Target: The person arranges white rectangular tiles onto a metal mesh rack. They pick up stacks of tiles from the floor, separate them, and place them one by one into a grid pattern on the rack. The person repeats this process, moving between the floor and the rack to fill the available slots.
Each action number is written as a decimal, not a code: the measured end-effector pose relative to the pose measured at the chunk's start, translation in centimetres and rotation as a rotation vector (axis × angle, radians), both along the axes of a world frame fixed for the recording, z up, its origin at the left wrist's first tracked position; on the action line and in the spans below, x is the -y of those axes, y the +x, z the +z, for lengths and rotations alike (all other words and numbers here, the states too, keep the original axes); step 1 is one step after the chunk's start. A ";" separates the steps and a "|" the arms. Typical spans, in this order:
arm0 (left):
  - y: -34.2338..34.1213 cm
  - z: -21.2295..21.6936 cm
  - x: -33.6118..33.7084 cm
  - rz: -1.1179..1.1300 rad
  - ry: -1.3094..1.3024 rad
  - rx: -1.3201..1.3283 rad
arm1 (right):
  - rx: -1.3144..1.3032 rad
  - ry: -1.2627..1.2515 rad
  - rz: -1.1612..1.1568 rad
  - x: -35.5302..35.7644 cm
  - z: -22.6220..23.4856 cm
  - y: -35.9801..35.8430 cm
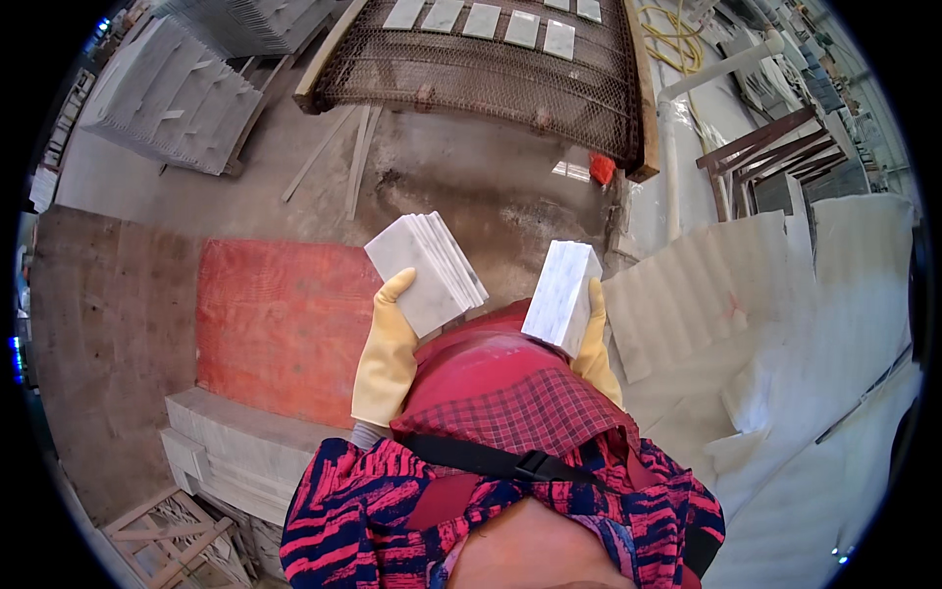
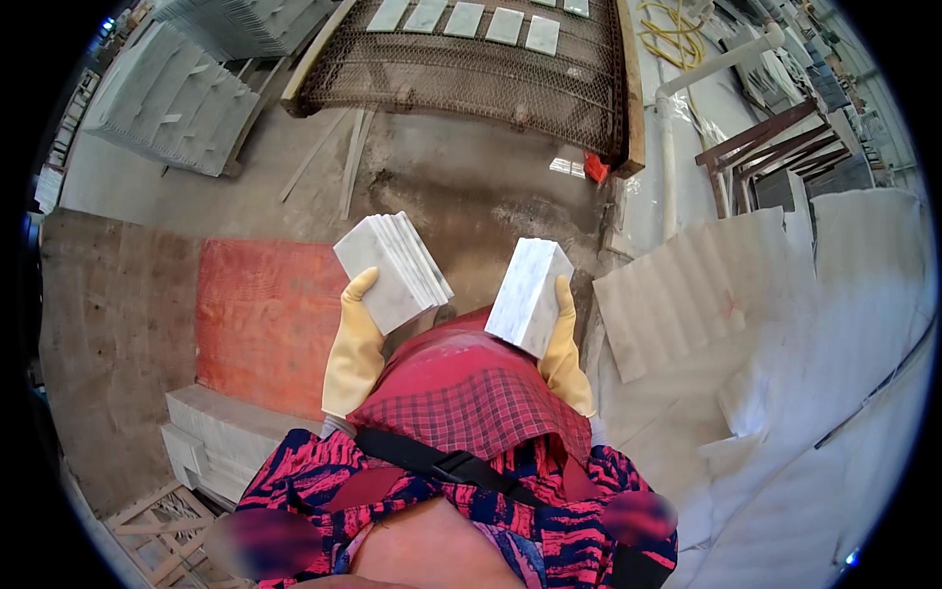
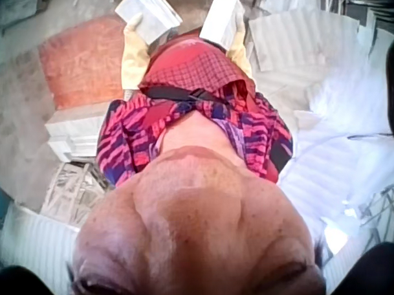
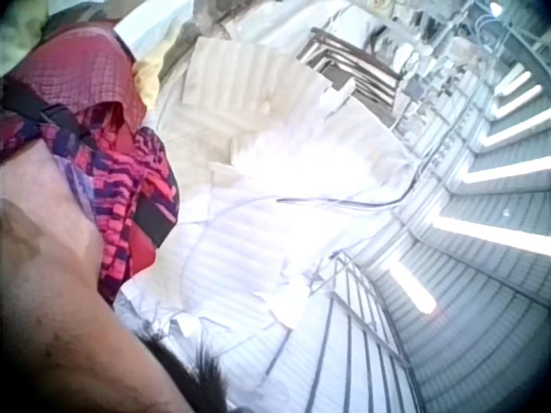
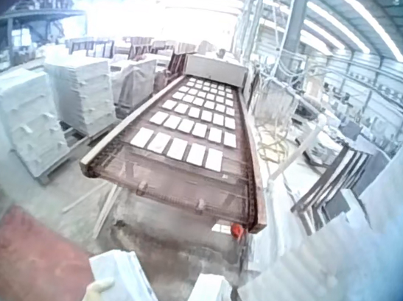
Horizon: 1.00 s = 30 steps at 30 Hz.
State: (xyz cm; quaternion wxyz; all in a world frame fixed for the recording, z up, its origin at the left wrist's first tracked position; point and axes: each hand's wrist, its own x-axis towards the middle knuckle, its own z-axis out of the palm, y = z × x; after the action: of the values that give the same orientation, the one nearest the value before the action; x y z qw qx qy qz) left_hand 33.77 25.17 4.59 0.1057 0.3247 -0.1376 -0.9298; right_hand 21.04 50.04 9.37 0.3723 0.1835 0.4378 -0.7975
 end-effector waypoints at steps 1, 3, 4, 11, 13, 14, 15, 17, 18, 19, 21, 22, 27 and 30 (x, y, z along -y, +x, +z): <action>-1.9 -0.4 0.9 -0.002 0.004 0.032 | 0.015 -0.005 -0.013 0.7 -0.4 -1.6; -5.7 -1.2 2.5 0.001 -0.035 0.077 | 0.056 -0.041 -0.023 2.2 -2.4 -5.9; -7.7 -1.6 3.2 0.001 -0.055 0.099 | 0.082 -0.070 -0.026 2.7 -3.3 -8.0; -25.6 -2.4 10.3 -0.077 -0.378 0.134 | 0.081 -0.041 -0.092 5.3 -8.1 -23.6; -30.5 -0.6 12.2 -0.110 -0.481 0.185 | 0.097 -0.089 -0.084 6.6 -7.5 -28.4; -32.9 -0.1 13.1 -0.135 -0.528 0.203 | 0.025 -0.167 -0.078 6.9 -8.7 -30.8; -34.5 -0.2 13.8 -0.148 -0.566 0.236 | 0.043 -0.095 -0.091 8.0 -6.5 -31.8; -38.4 -0.2 15.7 -0.161 -0.634 0.300 | 0.075 0.045 -0.113 10.0 -2.5 -33.5; -40.3 -0.1 16.5 -0.174 -0.659 0.327 | 0.024 0.013 -0.092 9.9 -3.4 -35.0; -41.6 -0.2 17.3 -0.203 -0.675 0.338 | 0.010 0.034 -0.100 9.9 -4.0 -36.1; -44.4 -1.2 19.3 -0.267 -0.701 0.342 | -0.021 0.074 -0.117 10.0 -5.3 -38.2; -45.2 -1.5 20.2 -0.299 -0.684 0.339 | -0.037 0.049 -0.134 10.0 -6.0 -39.0; -47.8 -2.9 24.1 -0.436 -0.508 0.342 | 0.023 0.133 -0.215 11.7 -4.9 -39.9; -47.3 -3.0 26.3 -0.533 -0.617 0.421 | 0.001 0.024 -0.262 12.1 -6.7 -40.1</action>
State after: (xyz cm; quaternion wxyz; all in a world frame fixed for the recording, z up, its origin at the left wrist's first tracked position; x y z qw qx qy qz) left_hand -13.57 -1.14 1.64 -0.0755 0.4132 -0.5053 -0.7538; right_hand -19.09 37.89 2.64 0.2630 0.2439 0.4195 -0.8339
